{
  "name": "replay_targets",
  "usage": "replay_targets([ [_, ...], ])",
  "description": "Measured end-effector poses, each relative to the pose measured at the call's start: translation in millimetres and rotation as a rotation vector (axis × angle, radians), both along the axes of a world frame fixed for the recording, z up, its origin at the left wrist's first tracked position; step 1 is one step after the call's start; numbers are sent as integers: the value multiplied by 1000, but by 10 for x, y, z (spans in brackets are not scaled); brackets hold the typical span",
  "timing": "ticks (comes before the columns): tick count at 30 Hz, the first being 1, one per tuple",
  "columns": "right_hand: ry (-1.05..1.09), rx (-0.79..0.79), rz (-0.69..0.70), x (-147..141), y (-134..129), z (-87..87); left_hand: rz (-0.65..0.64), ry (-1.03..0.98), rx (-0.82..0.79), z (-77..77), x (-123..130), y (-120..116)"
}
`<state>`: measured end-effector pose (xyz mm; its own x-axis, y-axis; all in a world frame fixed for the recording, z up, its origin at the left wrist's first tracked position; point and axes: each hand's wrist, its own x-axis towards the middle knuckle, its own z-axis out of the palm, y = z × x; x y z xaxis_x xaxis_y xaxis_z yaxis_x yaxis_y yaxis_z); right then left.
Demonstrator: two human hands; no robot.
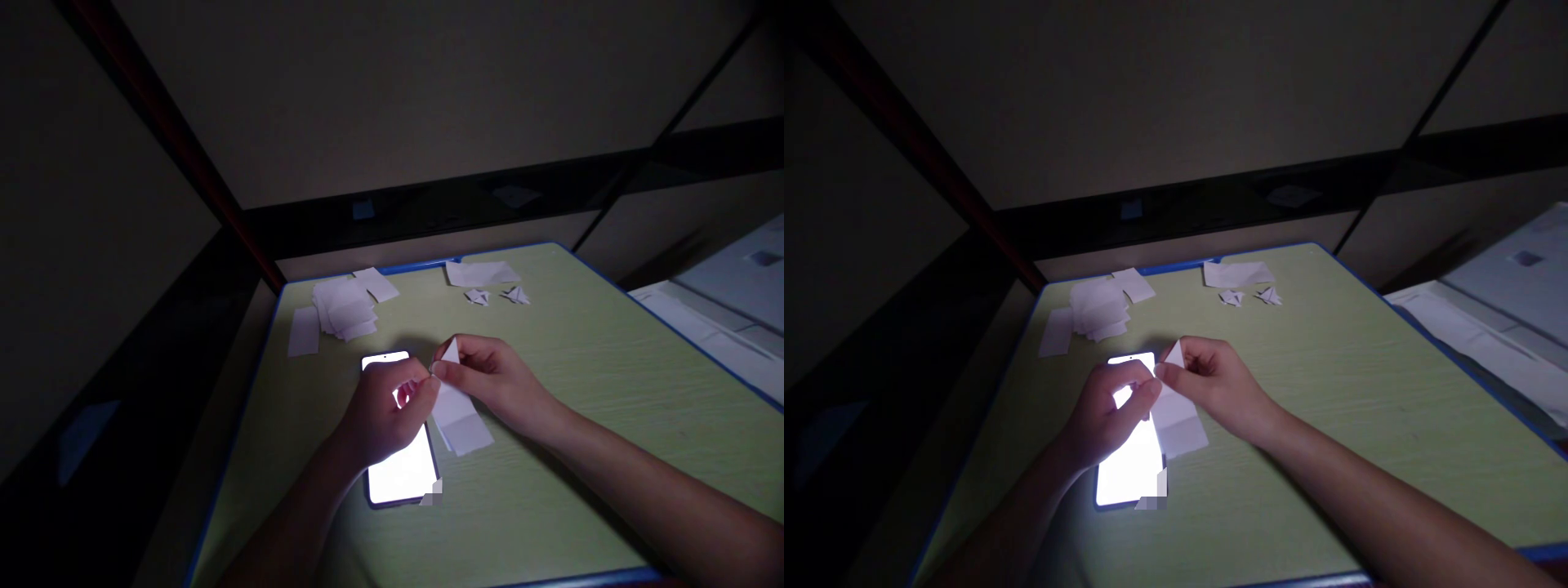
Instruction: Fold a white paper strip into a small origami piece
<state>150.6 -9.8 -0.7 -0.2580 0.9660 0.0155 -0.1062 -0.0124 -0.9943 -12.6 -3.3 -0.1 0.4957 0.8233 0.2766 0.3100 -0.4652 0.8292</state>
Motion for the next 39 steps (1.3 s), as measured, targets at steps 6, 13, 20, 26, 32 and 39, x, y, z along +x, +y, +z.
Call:
replay_targets([
  [6, 0, -12, 4, 0, -11, 25, 9, 12, 15, -3, -7, 2],
  [13, 7, 6, -30, 8, -4, -19, 32, 1, 14, -7, -9, 12],
  [20, 40, 26, -56, 13, 0, -21, 89, -27, 70, 10, 16, 6],
  [26, 15, 45, -67, -11, -17, 2, 139, -53, 80, 30, 31, 8],
  [32, -38, 61, -101, -11, -13, 28, 174, -31, 117, -4, 35, 24],
  [39, -50, 51, -118, 25, -9, -2, 169, -23, 120, -14, 41, 22],
])
